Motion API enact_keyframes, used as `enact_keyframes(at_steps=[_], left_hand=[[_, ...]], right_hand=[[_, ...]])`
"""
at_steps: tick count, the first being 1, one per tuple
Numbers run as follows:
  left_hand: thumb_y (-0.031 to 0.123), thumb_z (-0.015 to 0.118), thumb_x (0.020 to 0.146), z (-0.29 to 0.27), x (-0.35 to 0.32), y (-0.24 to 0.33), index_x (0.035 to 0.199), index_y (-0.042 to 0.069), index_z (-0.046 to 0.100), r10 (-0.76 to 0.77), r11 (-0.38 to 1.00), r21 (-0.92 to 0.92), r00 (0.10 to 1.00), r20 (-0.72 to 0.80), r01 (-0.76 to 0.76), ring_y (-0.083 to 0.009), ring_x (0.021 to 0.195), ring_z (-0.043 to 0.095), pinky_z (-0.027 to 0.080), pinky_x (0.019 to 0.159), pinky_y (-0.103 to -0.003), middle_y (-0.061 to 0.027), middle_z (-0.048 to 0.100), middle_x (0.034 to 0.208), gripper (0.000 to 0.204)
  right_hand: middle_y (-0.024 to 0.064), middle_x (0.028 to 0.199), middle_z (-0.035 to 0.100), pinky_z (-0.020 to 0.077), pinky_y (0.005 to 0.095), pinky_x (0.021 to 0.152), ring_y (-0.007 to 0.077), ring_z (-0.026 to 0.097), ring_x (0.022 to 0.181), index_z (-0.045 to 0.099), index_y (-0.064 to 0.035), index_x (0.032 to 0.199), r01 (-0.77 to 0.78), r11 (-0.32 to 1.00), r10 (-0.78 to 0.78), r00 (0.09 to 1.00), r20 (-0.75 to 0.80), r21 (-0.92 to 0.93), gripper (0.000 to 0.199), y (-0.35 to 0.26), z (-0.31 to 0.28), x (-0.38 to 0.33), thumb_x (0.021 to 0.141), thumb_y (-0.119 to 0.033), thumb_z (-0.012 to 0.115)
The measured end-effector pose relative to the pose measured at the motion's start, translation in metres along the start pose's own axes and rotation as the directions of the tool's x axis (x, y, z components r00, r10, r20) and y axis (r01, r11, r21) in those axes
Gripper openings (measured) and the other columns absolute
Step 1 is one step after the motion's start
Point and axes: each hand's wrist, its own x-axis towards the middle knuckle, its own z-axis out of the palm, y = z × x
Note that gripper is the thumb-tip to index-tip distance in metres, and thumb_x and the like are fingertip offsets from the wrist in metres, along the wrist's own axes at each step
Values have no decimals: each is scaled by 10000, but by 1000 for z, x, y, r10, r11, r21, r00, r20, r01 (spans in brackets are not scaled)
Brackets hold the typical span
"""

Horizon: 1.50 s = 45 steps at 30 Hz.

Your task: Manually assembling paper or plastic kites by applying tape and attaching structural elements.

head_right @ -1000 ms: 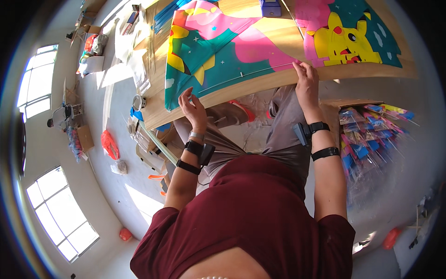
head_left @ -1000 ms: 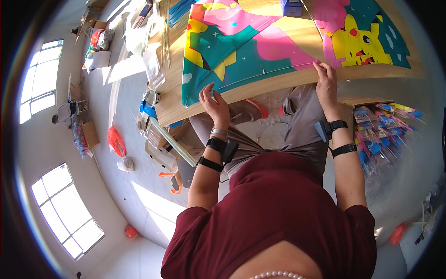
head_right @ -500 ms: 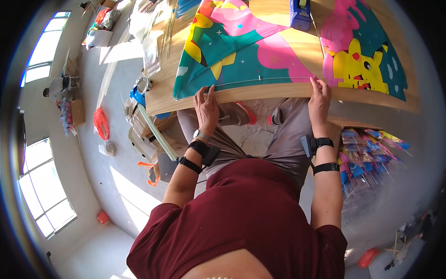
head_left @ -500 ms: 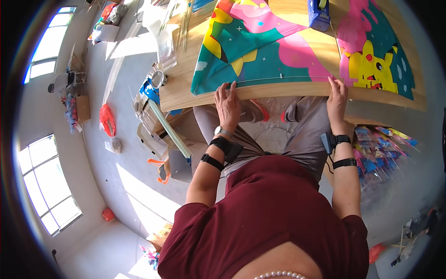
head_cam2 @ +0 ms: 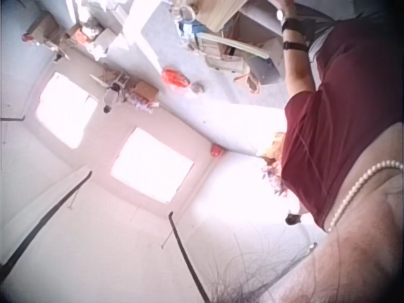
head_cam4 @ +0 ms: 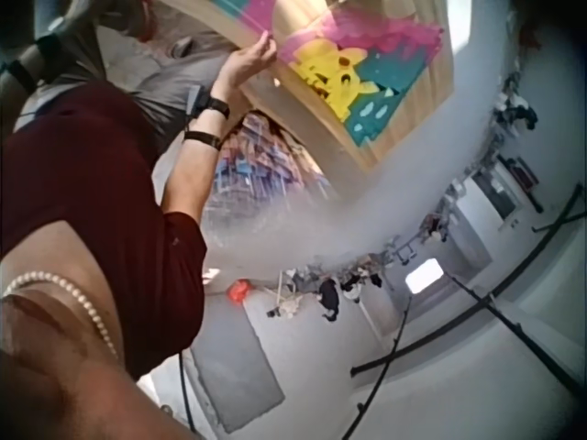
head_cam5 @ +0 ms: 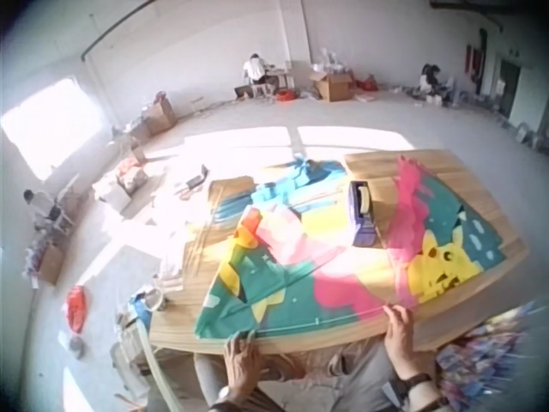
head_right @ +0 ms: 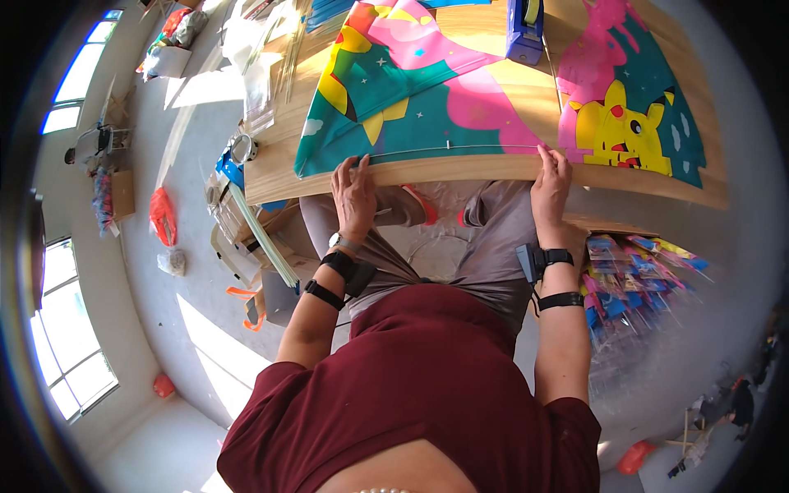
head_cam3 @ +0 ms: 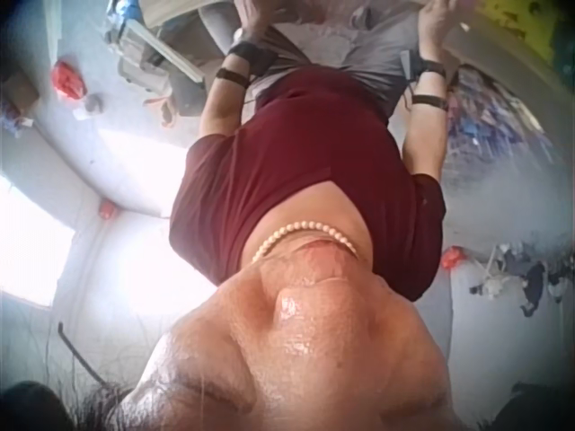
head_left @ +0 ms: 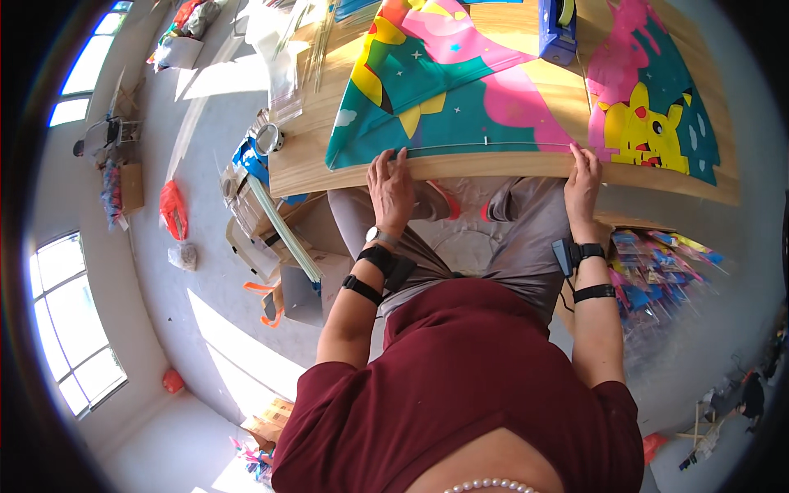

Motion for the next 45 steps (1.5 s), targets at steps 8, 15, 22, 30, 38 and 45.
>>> enact_keyframes(at_steps=[8,15,22,30,38,45], left_hand=[[50,605,884,0,-3,-3,1319,91,605,1,1000,-5,1000,0,-1,-376,1256,478,384,1070,-489,-164,527,1311,437],[58,580,903,1,-5,-5,1355,53,552,-17,999,-45,1000,13,18,-378,1274,466,373,1079,-489,-168,512,1334,454],[59,573,908,2,-1,-3,1362,32,531,-35,998,-43,999,12,36,-382,1291,445,356,1093,-492,-175,489,1360,458],[36,586,892,-4,27,32,1312,33,550,40,980,-193,999,-13,-41,-406,1264,441,360,1073,-519,-187,489,1340,422],[24,591,891,41,119,158,1108,5,622,184,679,-734,973,138,-24,-382,1109,554,452,965,-441,-182,603,1143,220],[89,579,935,100,226,206,1111,-39,651,-56,369,-762,831,554,533,-244,1010,647,517,901,-326,-133,655,1112,229]], right_hand=[[142,1183,565,454,424,970,335,555,1103,589,-107,1341,-17,1000,17,1000,-7,18,473,-5,-1,0,909,79,542],[154,1184,559,452,428,972,345,553,1109,572,-80,1345,-28,999,29,999,-26,23,452,-3,2,-3,924,77,529],[160,1208,532,440,437,975,349,540,1111,579,-66,1319,-10,1000,8,998,-60,-25,444,-10,-5,4,901,83,564],[145,1178,572,452,423,959,323,559,1082,590,-56,1277,-14,999,22,979,-201,41,342,-13,-1,67,940,-61,641],[142,1019,713,526,372,812,254,693,918,681,-42,1121,-213,887,261,963,-64,410,266,41,37,226,975,-260,635],[138,922,743,524,359,775,233,708,854,709,11,1018,-468,846,391,870,301,254,286,28,48,279,951,-262,656]])
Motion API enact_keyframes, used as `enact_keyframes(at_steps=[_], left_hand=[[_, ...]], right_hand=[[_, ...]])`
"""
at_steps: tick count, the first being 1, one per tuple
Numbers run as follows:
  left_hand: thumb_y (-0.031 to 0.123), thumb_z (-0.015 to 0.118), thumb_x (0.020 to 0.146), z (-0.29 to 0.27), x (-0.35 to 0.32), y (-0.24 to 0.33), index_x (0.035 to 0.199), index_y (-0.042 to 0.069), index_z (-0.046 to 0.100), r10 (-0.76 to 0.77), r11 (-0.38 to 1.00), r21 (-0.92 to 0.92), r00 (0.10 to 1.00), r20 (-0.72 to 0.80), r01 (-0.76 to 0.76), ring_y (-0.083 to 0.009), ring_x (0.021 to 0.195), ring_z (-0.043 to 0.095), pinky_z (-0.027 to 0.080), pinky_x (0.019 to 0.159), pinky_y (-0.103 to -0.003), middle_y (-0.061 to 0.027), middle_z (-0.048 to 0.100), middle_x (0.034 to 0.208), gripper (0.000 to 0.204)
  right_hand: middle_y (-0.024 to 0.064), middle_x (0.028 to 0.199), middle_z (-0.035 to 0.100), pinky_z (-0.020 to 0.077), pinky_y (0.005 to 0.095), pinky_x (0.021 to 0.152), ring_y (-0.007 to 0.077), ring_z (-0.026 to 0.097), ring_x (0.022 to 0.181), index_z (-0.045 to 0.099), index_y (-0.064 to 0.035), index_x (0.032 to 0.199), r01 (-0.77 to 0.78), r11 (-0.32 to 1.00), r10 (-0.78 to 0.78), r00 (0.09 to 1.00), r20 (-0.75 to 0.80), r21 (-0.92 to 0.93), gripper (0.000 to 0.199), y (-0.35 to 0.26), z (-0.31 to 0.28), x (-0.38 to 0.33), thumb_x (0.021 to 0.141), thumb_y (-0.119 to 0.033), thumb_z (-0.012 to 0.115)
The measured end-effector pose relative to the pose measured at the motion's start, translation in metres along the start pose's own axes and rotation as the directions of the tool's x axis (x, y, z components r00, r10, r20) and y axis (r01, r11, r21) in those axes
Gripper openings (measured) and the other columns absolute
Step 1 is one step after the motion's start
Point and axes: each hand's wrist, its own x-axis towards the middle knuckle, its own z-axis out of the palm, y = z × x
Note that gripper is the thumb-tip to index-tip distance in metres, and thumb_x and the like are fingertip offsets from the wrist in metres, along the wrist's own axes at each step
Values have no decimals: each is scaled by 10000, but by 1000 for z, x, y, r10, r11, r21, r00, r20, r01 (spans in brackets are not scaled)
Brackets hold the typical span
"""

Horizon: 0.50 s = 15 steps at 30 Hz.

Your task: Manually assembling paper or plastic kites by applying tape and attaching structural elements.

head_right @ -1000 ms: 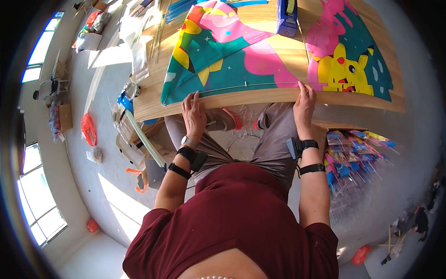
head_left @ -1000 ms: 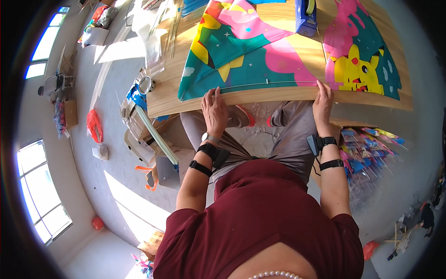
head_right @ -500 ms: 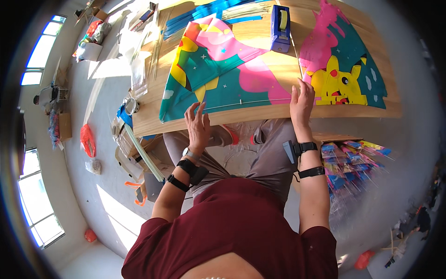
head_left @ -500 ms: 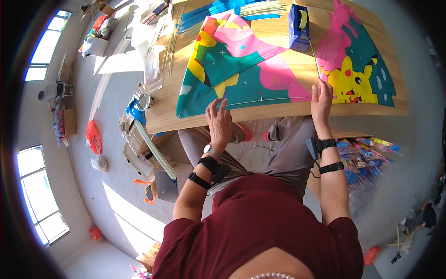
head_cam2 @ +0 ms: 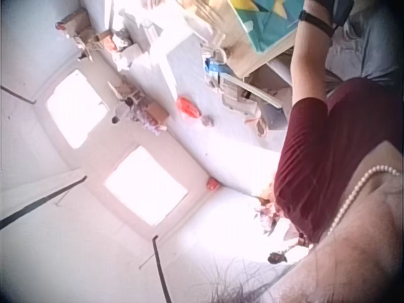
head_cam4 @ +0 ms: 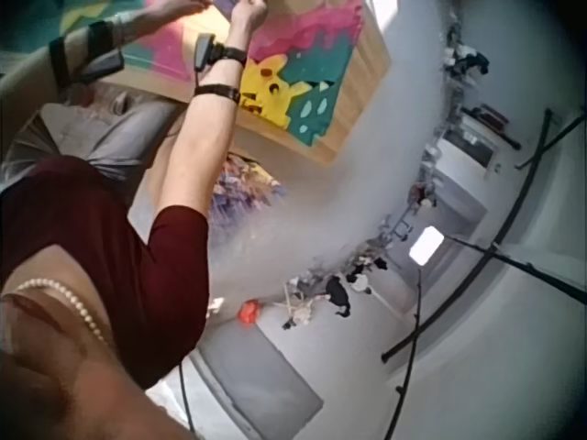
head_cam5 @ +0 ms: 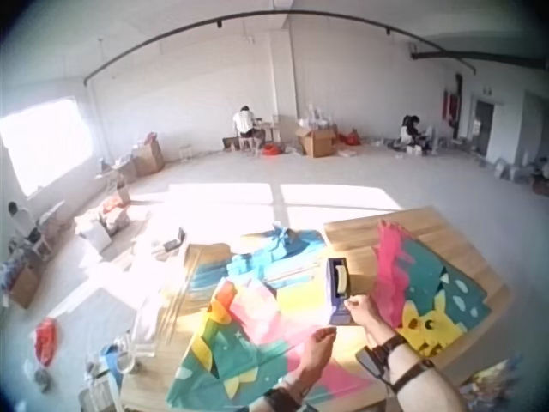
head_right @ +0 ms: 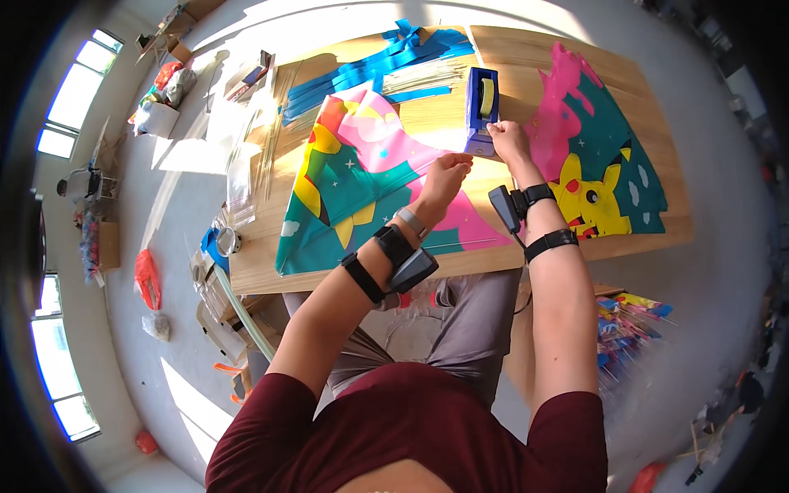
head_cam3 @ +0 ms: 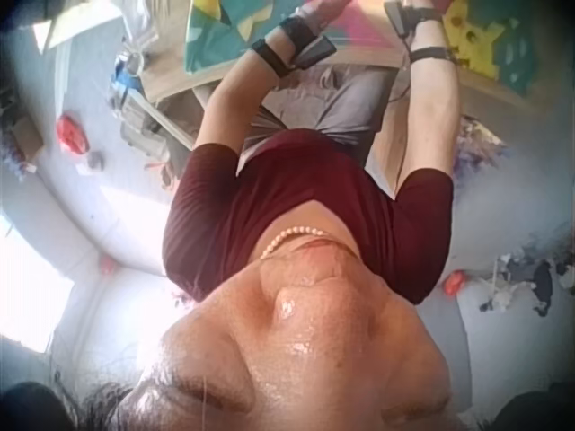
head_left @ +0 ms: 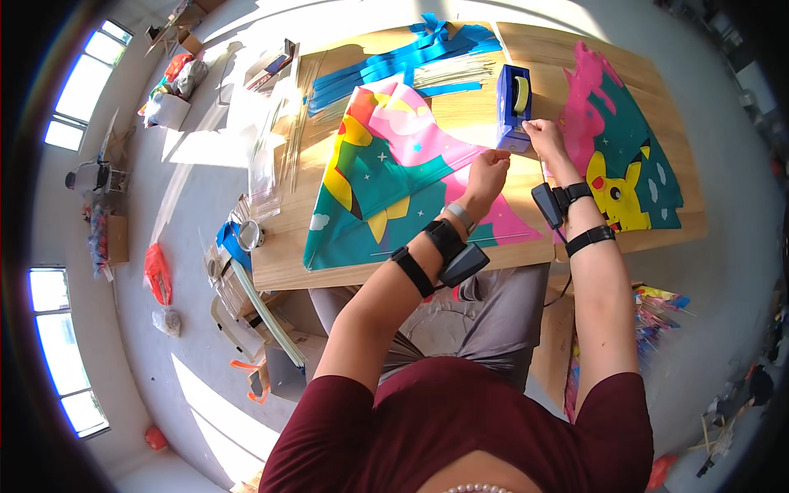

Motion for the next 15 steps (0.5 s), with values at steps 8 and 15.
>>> enact_keyframes(at_steps=[8,15], left_hand=[[132,498,968,24,69,3,1056,-75,563,-301,597,-731,937,179,331,-299,1008,585,498,946,-417,-198,587,1065,234],[323,454,992,27,82,7,1053,-99,540,-417,479,-775,884,213,413,-323,1007,564,497,921,-418,-218,590,1041,435]], right_hand=[[-34,701,619,397,260,569,78,497,594,725,-79,844,-307,850,197,939,280,429,166,-10,-17,9,911,-232,722],[-74,613,508,359,232,566,65,476,576,611,-165,687,-352,752,292,936,197,557,267,-40,-28,-27,880,-274,759]])
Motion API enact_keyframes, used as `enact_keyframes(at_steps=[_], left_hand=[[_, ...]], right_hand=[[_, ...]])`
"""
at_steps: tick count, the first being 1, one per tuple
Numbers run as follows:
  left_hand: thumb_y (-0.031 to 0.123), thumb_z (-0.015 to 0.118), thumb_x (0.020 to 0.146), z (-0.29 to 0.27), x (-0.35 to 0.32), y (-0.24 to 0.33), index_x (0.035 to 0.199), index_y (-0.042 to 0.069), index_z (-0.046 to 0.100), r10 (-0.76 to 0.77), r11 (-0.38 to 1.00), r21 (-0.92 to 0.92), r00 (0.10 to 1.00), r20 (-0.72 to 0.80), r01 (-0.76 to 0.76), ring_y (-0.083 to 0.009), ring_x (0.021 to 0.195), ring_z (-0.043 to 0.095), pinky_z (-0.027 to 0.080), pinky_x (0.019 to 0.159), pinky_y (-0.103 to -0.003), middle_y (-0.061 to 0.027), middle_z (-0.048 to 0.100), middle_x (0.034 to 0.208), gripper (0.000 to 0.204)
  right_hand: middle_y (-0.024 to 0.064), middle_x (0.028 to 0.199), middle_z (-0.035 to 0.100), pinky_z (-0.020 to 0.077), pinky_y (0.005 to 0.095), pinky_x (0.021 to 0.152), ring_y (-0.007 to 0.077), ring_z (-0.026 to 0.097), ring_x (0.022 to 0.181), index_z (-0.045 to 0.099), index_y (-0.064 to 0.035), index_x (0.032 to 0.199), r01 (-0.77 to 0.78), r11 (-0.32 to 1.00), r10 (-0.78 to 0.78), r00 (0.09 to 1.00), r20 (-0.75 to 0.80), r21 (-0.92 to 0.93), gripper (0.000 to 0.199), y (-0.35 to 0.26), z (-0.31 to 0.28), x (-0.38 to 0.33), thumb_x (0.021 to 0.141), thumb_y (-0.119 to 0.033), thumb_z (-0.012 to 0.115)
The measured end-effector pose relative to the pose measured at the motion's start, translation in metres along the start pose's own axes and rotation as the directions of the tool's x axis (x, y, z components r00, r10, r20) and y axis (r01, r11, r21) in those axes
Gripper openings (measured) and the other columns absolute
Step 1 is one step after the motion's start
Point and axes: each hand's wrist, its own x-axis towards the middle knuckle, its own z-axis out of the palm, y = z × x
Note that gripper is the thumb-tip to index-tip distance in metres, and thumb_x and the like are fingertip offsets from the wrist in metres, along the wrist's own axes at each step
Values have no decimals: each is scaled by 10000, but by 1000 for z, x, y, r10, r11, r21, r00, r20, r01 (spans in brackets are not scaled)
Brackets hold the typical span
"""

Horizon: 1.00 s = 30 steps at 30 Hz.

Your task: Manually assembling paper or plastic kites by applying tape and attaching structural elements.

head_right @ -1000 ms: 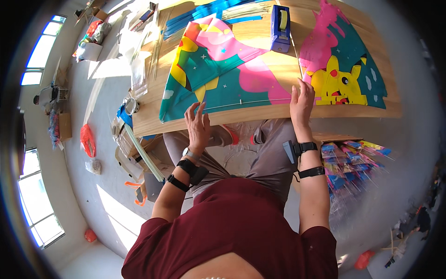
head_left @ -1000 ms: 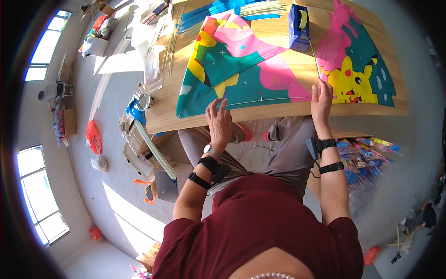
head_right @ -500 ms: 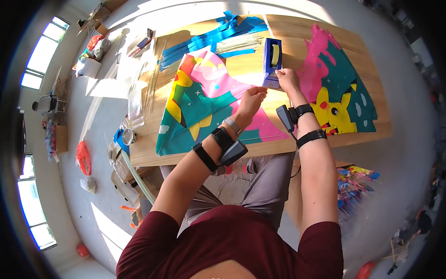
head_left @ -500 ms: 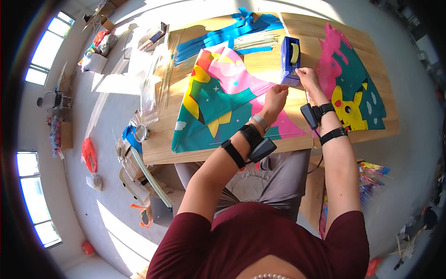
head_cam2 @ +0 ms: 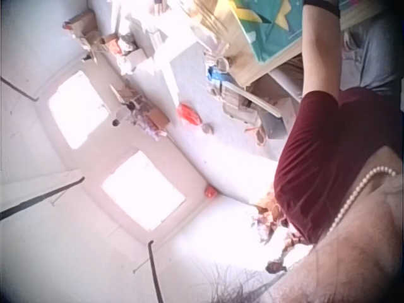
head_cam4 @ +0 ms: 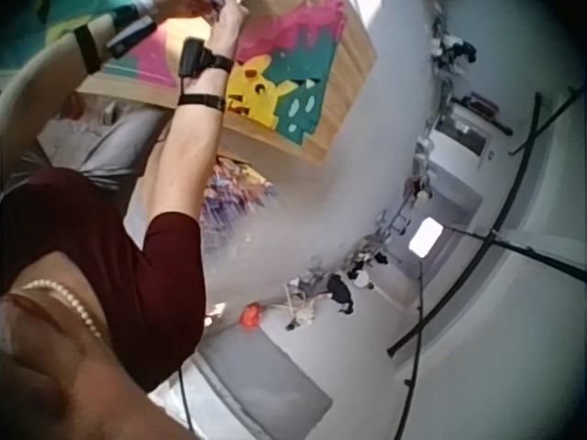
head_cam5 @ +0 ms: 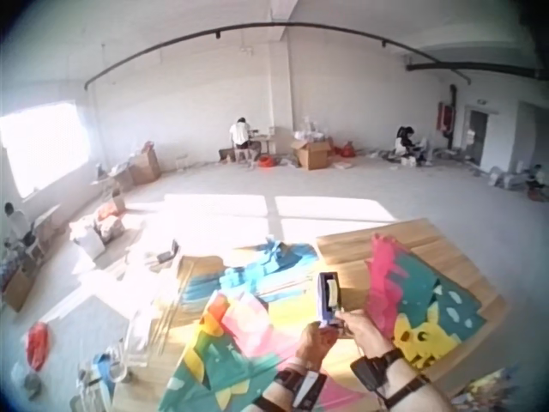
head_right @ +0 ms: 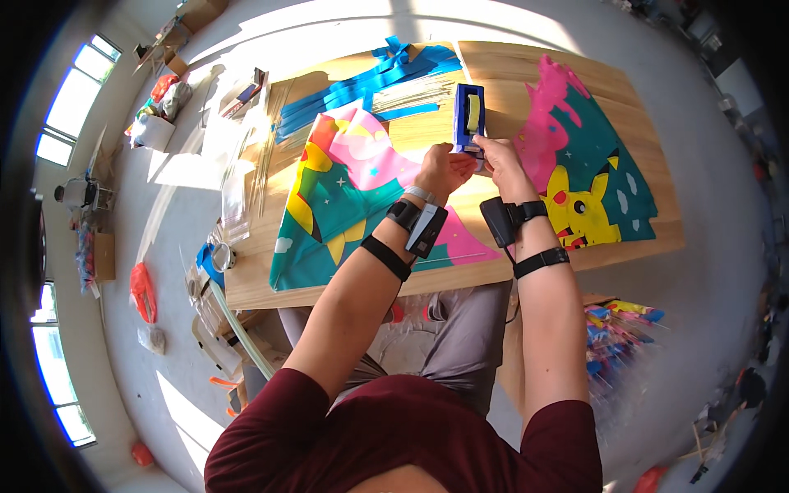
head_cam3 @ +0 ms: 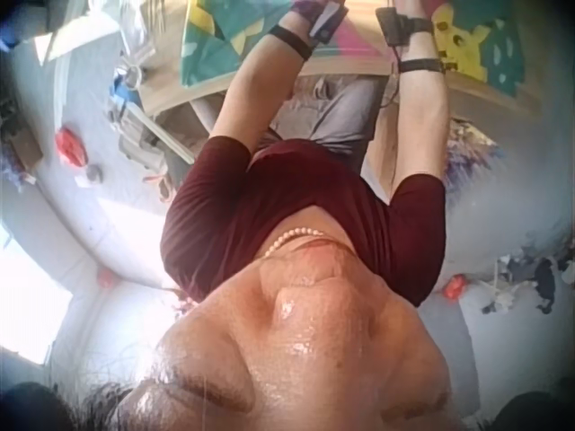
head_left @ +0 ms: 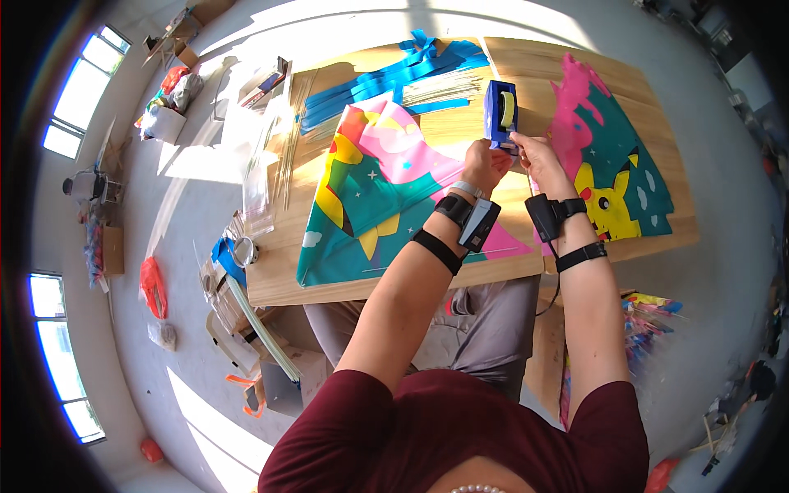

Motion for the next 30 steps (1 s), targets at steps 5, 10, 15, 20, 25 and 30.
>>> enact_keyframes(at_steps=[5,10,15,20,25,30], left_hand=[[318,453,990,0,-5,2,1025,-103,558,31,999,42,999,-36,-29,-332,981,589,510,904,-422,-232,612,1030,436],[278,451,988,-13,6,7,973,-90,587,41,992,121,999,-5,-40,-333,954,612,516,900,-417,-235,640,1009,392],[255,375,1029,-9,0,8,1136,-174,527,90,974,205,996,25,-93,-380,1098,606,494,1009,-440,-308,598,1168,467],[260,481,1001,-9,-1,3,1105,-144,550,95,958,268,995,28,-99,-352,1075,619,507,991,-420,-270,619,1130,422],[219,646,906,-14,1,-2,917,-25,618,191,920,346,982,17,-185,-250,832,657,561,813,-341,-148,667,891,246],[186,637,922,-10,3,1,989,-52,572,204,914,361,979,-9,-188,-287,907,656,560,890,-381,-176,630,952,255]], right_hand=[[-51,813,612,386,222,665,52,516,757,720,-53,971,139,989,-136,989,55,-56,180,39,-19,-96,942,-228,686],[-33,965,621,409,216,831,44,545,899,668,-47,1009,15,973,-45,991,126,228,127,86,-38,-265,956,-162,682],[-22,1001,620,422,233,907,61,563,993,623,-47,994,-48,989,19,980,198,140,83,128,-50,-338,964,-114,663],[-23,990,615,426,216,878,51,563,966,629,-44,995,-92,983,66,985,162,160,83,173,-56,-330,965,-113,664],[-31,937,619,435,187,805,29,561,886,635,-34,999,-118,980,90,981,172,162,95,196,-58,-321,966,-117,666],[-31,918,617,438,190,803,29,557,874,634,-29,998,-123,979,95,981,171,165,104,194,-57,-321,963,-120,669]])
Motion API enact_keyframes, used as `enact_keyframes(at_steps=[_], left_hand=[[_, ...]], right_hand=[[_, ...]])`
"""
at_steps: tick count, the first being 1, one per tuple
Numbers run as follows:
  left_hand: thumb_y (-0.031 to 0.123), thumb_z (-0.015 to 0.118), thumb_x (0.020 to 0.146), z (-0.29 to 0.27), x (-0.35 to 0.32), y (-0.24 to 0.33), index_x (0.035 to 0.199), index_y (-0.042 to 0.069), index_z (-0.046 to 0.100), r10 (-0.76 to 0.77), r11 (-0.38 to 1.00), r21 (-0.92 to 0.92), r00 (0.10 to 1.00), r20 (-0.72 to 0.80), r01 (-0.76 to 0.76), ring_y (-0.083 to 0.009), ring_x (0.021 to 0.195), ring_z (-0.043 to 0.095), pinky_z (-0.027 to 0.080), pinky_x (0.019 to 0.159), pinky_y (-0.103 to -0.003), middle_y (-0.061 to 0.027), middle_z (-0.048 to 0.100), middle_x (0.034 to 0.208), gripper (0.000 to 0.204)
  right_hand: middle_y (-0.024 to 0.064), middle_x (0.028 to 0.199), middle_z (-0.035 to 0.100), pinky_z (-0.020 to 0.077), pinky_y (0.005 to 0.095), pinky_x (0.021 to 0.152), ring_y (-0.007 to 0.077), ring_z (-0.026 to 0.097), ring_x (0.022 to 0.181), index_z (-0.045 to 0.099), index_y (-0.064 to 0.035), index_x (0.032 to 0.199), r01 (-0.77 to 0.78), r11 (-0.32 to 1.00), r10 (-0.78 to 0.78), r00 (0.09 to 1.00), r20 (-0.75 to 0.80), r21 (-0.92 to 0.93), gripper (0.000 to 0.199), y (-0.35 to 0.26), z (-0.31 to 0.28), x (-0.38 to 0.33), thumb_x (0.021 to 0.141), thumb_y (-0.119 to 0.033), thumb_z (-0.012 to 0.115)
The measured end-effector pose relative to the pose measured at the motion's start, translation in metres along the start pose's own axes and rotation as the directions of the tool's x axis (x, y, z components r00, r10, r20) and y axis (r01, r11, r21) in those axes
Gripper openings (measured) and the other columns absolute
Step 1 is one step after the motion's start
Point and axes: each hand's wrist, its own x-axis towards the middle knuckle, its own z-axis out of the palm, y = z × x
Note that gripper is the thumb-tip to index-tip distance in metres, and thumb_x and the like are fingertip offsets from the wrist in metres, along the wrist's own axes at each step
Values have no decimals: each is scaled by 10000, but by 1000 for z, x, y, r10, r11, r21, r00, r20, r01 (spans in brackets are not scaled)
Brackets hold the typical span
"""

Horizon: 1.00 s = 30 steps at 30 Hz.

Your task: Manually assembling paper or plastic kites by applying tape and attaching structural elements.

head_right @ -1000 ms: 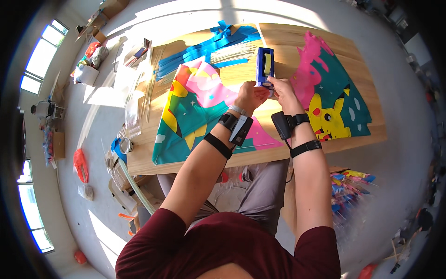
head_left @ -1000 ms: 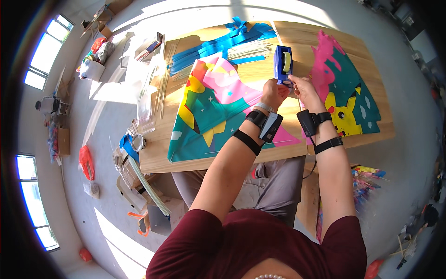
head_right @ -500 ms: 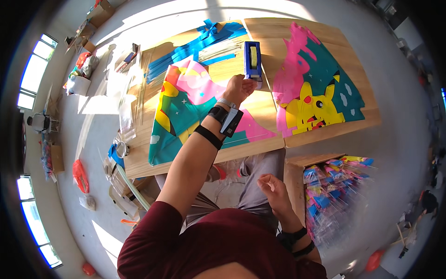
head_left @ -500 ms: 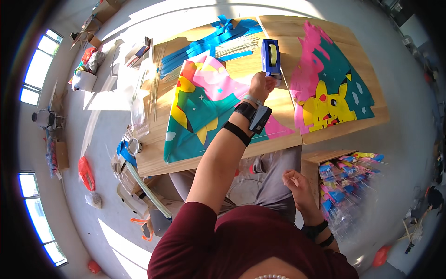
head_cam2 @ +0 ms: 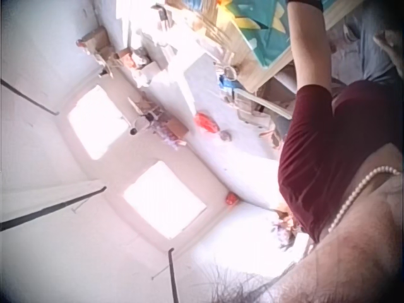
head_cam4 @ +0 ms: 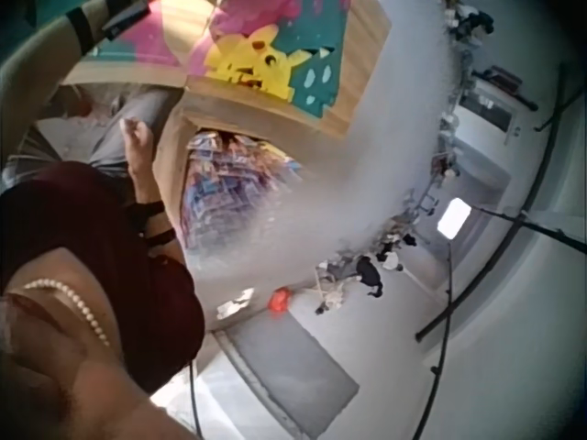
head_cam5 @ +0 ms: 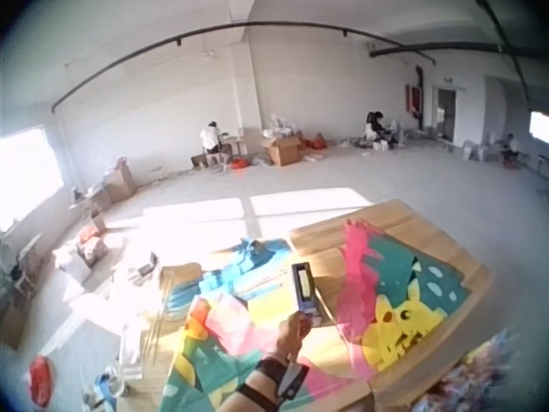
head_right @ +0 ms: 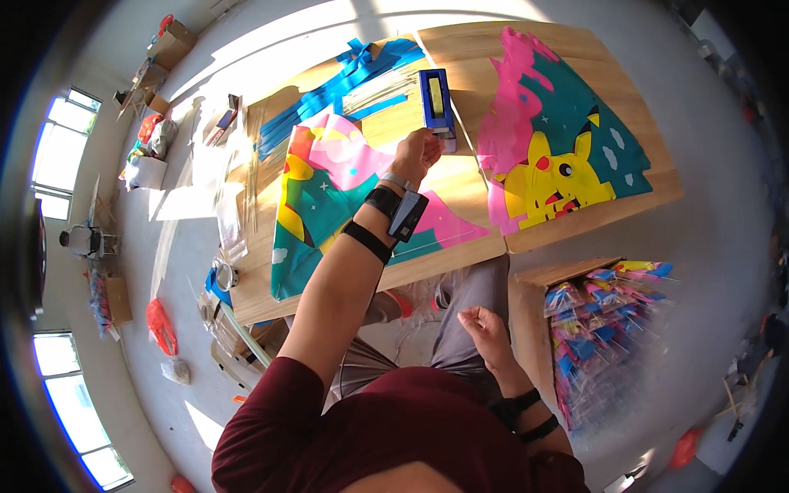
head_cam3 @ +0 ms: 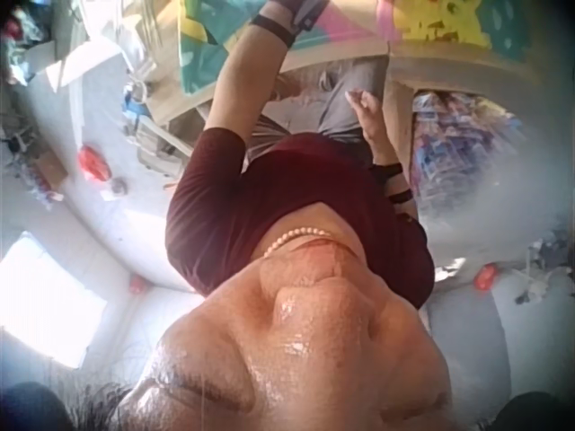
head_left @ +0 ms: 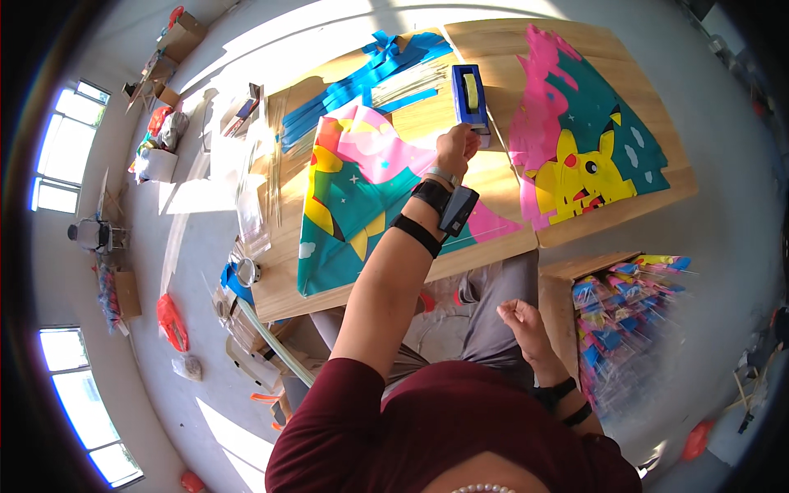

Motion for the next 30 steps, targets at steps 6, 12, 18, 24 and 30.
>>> enact_keyframes(at_steps=[6,12,18,24,30], left_hand=[[181,640,915,3,1,12,980,-52,571,-35,999,27,999,-9,35,-286,902,657,563,867,-367,-174,632,924,251],[123,735,842,4,1,1,862,-40,632,69,986,148,998,10,-70,-230,748,652,549,732,-322,-132,663,821,194],[72,781,781,3,21,-25,784,-28,690,339,885,367,937,-86,-286,-214,624,638,534,623,-339,-118,668,719,135],[108,631,808,25,2,-11,834,-19,737,539,467,849,841,-51,-248,-442,910,688,556,829,-464,-271,701,866,167],[158,650,814,-22,9,-24,848,7,746,655,-162,952,693,300,-259,-404,866,695,550,808,-481,-227,720,887,182]], right_hand=[[-11,947,624,442,225,860,54,562,909,629,-32,982,186,983,-185,976,111,5,75,-69,20,-28,962,-97,660],[-21,965,623,436,226,873,52,563,936,627,-54,996,-16,1000,17,996,90,-17,62,-7,-7,-7,964,-99,656],[-33,894,620,443,187,780,21,556,850,621,-30,966,-13,1000,13,1000,18,9,100,18,-15,9,966,-117,670],[-29,892,620,450,196,777,27,562,852,621,-27,960,44,999,-43,999,13,-32,97,19,-15,12,967,-113,665],[7,916,653,485,220,800,64,606,862,621,-19,971,27,986,-14,997,82,-163,101,30,-14,3,952,-101,676]])
